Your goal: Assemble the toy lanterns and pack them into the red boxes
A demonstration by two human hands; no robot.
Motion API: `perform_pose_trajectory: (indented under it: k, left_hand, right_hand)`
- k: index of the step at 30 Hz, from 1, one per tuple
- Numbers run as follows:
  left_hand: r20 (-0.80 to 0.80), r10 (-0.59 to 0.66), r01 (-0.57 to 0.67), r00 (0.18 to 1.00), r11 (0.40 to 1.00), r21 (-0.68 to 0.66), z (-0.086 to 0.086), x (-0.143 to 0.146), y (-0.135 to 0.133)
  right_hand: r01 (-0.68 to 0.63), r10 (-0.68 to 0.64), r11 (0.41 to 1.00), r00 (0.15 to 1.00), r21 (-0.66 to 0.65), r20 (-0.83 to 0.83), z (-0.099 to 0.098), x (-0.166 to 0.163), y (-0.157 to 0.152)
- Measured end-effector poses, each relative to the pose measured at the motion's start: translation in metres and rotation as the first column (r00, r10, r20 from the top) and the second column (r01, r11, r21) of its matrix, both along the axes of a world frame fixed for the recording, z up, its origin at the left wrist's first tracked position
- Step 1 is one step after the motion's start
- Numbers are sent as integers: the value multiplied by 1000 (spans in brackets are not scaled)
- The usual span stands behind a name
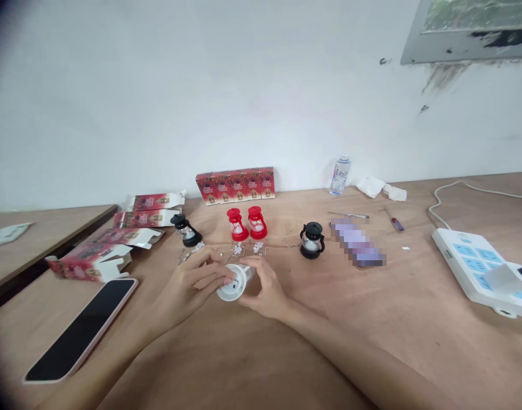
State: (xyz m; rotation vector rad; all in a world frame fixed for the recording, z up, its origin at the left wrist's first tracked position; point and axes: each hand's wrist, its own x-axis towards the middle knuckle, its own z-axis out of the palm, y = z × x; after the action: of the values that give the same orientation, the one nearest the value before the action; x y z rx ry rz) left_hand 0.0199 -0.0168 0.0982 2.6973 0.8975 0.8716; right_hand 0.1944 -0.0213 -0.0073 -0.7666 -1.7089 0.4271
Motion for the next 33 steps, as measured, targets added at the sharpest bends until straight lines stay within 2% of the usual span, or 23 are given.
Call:
perform_pose_trajectory:
  k: [4, 7, 10, 12, 18, 25, 30, 33]
  left_hand:
    - [32, 2, 0, 999, 999, -36, -3, -3, 0]
    - [111, -4, 25, 994, 981, -193, -4, -2, 3]
    - [230, 30, 72, 973, 903, -423, -8, 0, 7]
    - [276, 63, 90, 959, 857, -508, -11, 2, 9]
    - [338, 160, 49, 928, 845, -532, -16, 6, 8]
    - [343, 202, 76, 917, 757, -649, -20, 8, 10]
    - [327, 160, 80, 931, 785, -614, -18, 11, 6]
    - [295, 172, 28, 940, 823, -567, -19, 14, 4]
  right_hand:
    - [-4, 4, 1000, 1000, 3, 3, -1, 0, 0]
    - [0, 0, 1000, 1000, 15, 7, -2, 0, 1]
    - [7, -7, 1000, 1000, 26, 7, -3, 0, 1]
    - [2, -2, 1000, 1000, 23, 9, -4, 1, 2]
    - [-10, 10, 1000, 1000, 26, 19, -2, 1, 2]
    - [-32, 31, 999, 999, 31, 29, -2, 1, 2]
    - [-16, 14, 998, 999, -54, -51, 0, 0, 0]
    - [-11, 3, 996, 997, -91, -79, 2, 0, 0]
